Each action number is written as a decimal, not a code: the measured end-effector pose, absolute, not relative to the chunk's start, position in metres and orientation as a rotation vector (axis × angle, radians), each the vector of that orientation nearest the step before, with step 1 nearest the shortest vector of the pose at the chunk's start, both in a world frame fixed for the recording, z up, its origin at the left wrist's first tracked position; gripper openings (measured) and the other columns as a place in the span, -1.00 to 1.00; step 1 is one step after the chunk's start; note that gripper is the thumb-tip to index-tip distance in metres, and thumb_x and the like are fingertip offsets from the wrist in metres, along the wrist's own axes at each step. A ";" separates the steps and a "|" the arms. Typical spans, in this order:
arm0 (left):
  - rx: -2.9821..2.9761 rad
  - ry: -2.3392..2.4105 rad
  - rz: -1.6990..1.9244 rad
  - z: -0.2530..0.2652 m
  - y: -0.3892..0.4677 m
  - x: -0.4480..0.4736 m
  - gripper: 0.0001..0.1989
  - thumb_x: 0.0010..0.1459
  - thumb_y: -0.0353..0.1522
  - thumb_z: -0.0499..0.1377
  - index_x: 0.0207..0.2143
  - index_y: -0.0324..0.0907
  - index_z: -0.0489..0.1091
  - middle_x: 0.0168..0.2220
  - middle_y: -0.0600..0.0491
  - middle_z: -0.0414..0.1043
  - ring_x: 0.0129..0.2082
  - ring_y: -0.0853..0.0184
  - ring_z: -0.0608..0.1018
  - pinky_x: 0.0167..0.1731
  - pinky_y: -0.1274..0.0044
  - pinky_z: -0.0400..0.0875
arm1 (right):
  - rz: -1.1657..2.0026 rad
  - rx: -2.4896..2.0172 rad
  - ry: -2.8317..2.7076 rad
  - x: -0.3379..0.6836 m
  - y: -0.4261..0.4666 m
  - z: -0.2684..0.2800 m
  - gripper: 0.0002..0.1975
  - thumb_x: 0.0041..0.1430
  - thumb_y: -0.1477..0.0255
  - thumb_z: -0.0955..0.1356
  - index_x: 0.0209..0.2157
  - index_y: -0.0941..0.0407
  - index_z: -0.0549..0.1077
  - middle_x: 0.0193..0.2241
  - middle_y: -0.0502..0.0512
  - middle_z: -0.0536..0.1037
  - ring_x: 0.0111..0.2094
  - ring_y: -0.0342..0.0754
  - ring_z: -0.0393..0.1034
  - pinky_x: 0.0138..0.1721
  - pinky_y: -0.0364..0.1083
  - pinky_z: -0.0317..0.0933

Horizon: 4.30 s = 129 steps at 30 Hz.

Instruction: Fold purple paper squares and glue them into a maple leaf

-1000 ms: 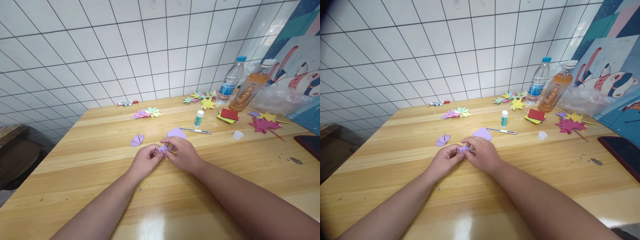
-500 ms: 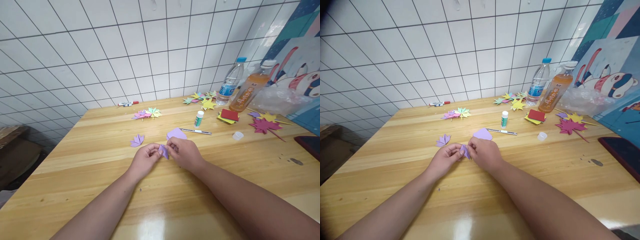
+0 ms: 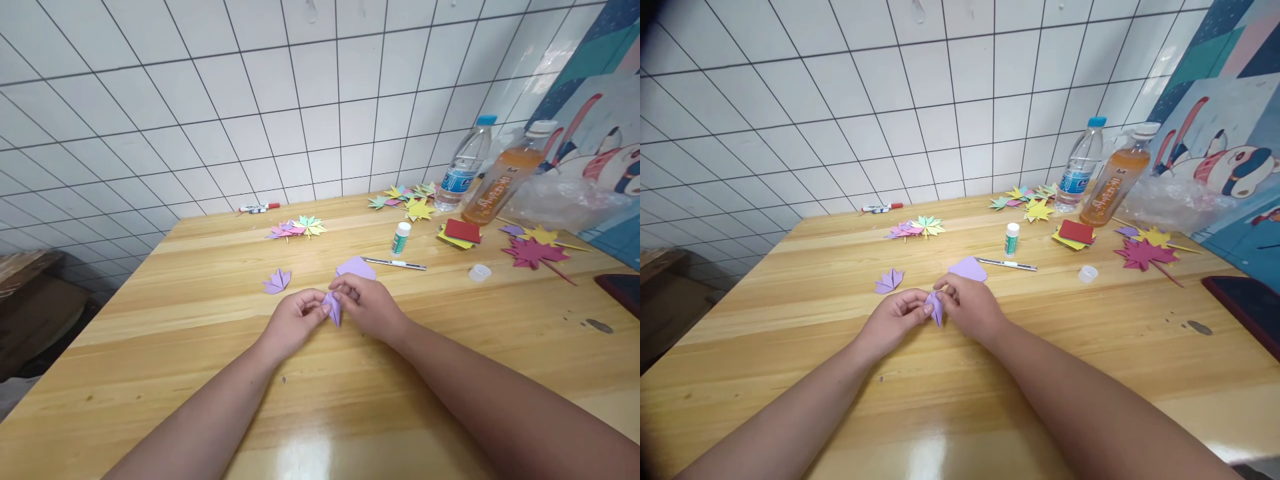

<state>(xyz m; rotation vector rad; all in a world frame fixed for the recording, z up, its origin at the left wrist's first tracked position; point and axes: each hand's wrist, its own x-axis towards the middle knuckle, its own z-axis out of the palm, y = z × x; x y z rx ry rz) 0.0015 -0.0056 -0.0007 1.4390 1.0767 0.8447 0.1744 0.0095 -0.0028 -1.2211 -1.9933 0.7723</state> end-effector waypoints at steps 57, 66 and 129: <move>1.238 1.179 0.917 0.000 0.001 -0.003 -0.60 -0.12 -0.20 0.28 -0.24 -0.25 0.44 -0.62 0.14 0.35 -0.63 0.46 0.36 -0.55 0.60 0.27 | 0.496 -0.948 -2.072 0.178 0.012 -0.001 -0.81 0.05 0.62 0.30 -0.36 0.07 0.47 -0.34 0.03 0.53 -0.25 -0.09 0.36 -0.19 -0.10 0.19; 1.237 1.188 0.908 0.004 -0.001 -0.001 -0.62 -0.11 -0.20 0.27 -0.25 -0.23 0.44 -0.50 0.07 0.45 -0.53 0.41 0.44 -0.51 0.60 0.31 | 0.691 -0.983 -1.973 0.175 0.007 0.001 -0.70 -0.01 0.65 0.28 -0.24 0.08 0.44 -0.35 0.02 0.51 -0.30 -0.12 0.38 -0.25 -0.13 0.26; 1.255 1.066 0.897 -0.001 -0.001 -0.003 -0.64 -0.15 -0.32 0.33 -0.25 -0.20 0.37 -0.55 0.14 0.45 -0.51 0.43 0.46 -0.42 0.60 0.30 | 0.623 -0.907 -2.064 0.177 0.008 0.002 -0.89 0.12 0.47 0.33 -0.36 0.03 0.50 -0.33 -0.01 0.50 -0.29 -0.16 0.36 -0.27 -0.18 0.19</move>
